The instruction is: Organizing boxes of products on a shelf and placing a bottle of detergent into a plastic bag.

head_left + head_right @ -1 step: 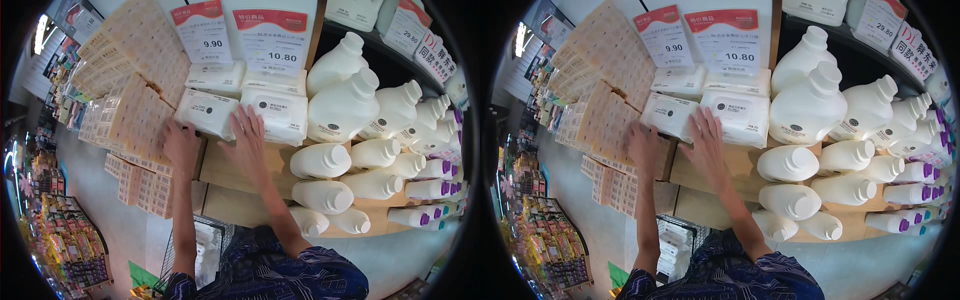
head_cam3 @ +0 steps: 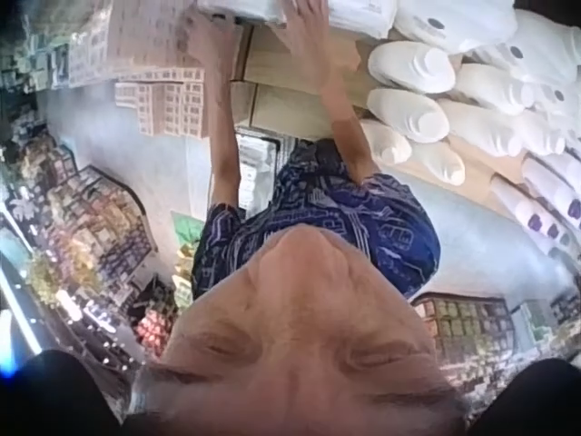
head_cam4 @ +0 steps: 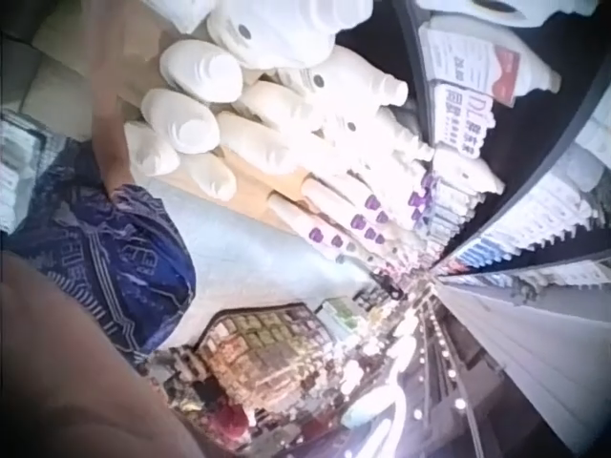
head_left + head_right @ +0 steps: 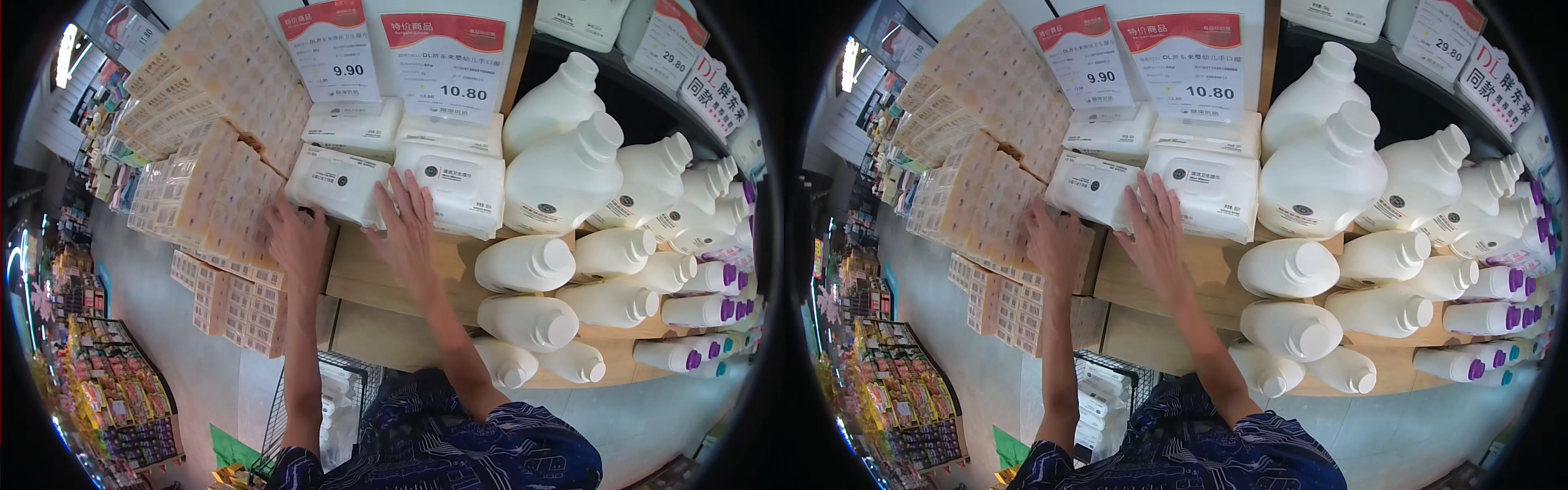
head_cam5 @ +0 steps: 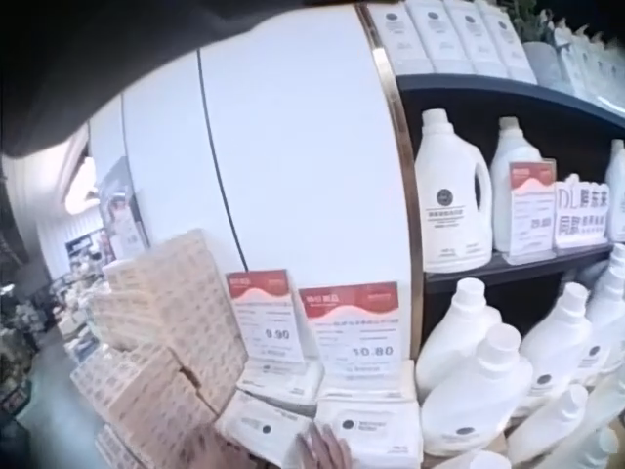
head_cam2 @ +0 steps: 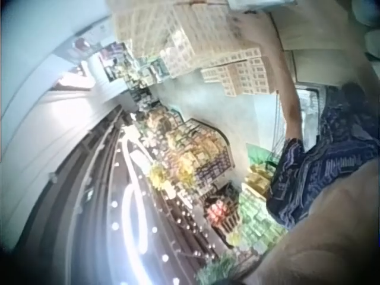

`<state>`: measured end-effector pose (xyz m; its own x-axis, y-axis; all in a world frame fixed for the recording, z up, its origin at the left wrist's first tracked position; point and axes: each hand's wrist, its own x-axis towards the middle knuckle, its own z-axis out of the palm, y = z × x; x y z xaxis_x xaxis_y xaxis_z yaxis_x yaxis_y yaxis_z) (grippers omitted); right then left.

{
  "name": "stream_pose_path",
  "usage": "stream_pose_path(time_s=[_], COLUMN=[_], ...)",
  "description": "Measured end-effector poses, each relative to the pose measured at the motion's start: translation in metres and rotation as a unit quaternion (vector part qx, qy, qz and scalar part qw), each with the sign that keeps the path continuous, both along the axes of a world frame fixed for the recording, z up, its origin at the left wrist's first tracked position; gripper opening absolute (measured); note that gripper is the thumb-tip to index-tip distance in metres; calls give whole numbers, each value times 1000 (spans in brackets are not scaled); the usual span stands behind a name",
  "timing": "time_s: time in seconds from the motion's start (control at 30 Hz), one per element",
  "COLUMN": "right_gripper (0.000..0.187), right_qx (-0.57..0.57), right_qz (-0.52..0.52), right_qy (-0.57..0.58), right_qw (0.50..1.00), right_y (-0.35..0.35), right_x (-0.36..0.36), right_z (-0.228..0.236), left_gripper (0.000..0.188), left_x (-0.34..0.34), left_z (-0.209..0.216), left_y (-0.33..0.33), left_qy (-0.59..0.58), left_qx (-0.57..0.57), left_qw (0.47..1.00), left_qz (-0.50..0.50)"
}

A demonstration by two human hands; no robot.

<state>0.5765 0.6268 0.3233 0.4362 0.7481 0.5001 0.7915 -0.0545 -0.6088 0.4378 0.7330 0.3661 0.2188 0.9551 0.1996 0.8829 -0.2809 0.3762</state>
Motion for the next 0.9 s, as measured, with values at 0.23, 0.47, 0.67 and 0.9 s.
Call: stream_pose_path(time_s=[0.23, 0.47, 0.67, 0.9], right_gripper=[60, 62, 15, 16], right_qx=[9, 60, 163, -224], right_qz=[-37, -42, -53, 226], right_qy=[-79, -88, 67, 272], right_qw=[996, 993, 983, 908], right_y=[18, 25, -42, -96], right_x=[-3, -27, -70, -231], right_z=[-10, -18, -20, -146], left_gripper=[88, 94, 91, 67], left_x=[4, -11, -96, -345], left_z=[-24, -59, -110, -269], left_y=[24, 9, -126, -309], left_qy=[29, -106, -210, -194], left_qx=[191, 107, -66, -268], left_qw=[962, 978, 967, 904], left_qz=[-193, -144, -128, 271])
